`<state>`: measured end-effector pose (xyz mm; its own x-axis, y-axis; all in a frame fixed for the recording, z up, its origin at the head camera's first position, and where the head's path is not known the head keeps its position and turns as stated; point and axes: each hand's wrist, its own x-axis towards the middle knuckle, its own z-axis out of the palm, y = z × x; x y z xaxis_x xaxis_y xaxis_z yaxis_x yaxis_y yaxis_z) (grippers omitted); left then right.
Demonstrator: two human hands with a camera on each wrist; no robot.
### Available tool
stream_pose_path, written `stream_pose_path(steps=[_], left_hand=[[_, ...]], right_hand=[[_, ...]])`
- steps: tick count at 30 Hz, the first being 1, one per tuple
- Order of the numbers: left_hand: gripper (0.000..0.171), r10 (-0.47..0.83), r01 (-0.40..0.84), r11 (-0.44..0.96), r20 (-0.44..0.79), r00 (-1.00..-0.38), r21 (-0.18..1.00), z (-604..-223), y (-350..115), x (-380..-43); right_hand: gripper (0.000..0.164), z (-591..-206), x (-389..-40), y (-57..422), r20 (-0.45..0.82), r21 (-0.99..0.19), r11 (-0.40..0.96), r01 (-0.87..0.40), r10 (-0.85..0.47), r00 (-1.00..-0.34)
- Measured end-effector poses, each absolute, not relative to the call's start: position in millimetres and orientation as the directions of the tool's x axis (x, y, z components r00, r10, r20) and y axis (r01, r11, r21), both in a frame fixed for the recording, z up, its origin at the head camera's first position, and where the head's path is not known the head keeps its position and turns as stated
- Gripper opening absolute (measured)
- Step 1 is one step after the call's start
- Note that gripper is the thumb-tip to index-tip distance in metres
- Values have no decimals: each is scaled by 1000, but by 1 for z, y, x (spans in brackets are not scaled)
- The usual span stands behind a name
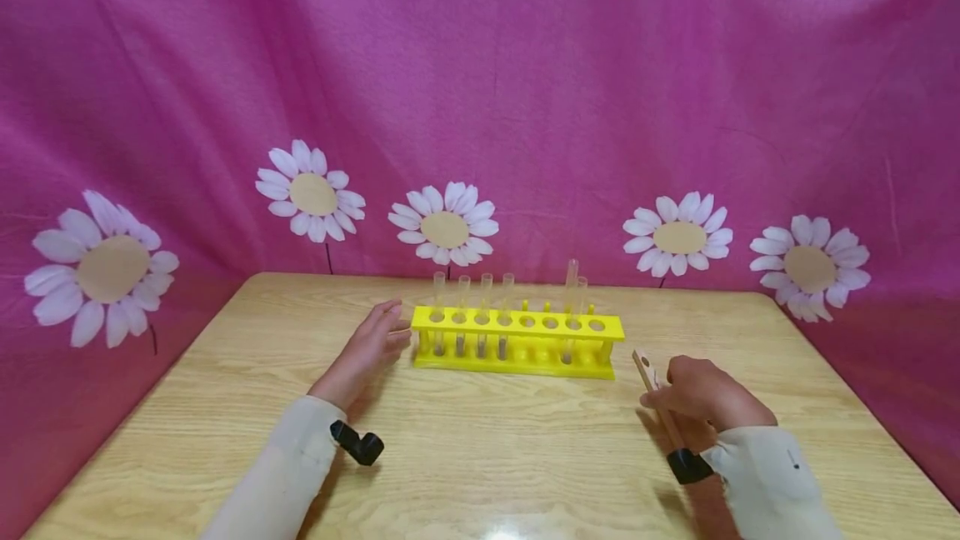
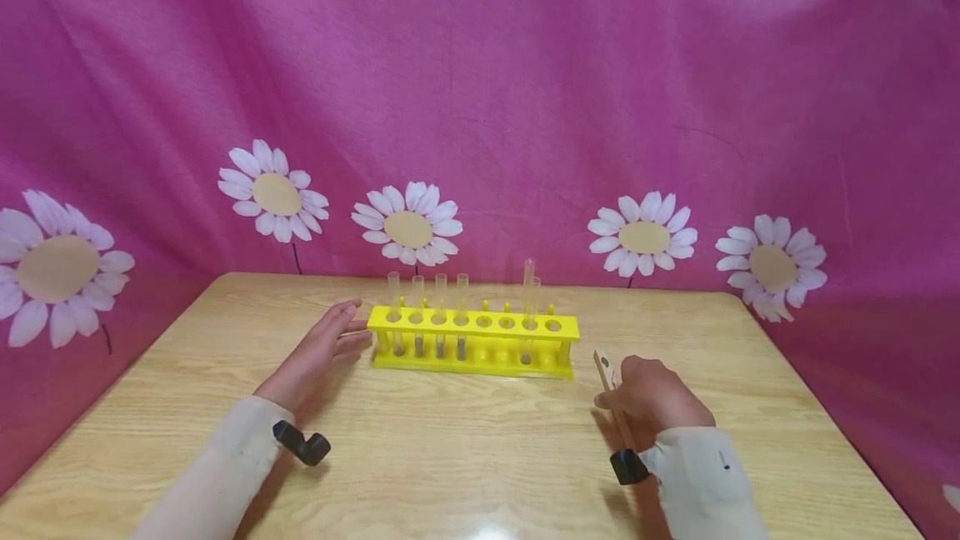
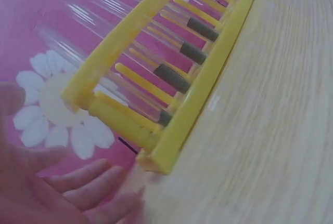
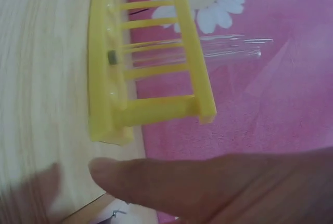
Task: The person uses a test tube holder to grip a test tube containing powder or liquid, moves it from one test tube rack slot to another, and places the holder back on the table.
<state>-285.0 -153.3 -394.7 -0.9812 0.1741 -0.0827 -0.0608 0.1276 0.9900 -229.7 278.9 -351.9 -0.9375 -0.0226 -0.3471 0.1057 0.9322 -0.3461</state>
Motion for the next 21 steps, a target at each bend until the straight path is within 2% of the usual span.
stream_pose_path(steps=[4,15,21], left_hand=[[61,186,-40,59,-50,-981,997,-402,-153,-286],[67,176,-13,-25,-8,-984,1000,-424,-150,-289],[51,192,54,-6,54,-980,999,-429,-148,-291]], right_hand=[[43,-357,-228,279,-337,-368,922,122,-10,-941],[36,-363,-228,277,-305,-308,947,95,-3,-952],[36,-362,-228,274,-305,-288,952,99,7,-952]])
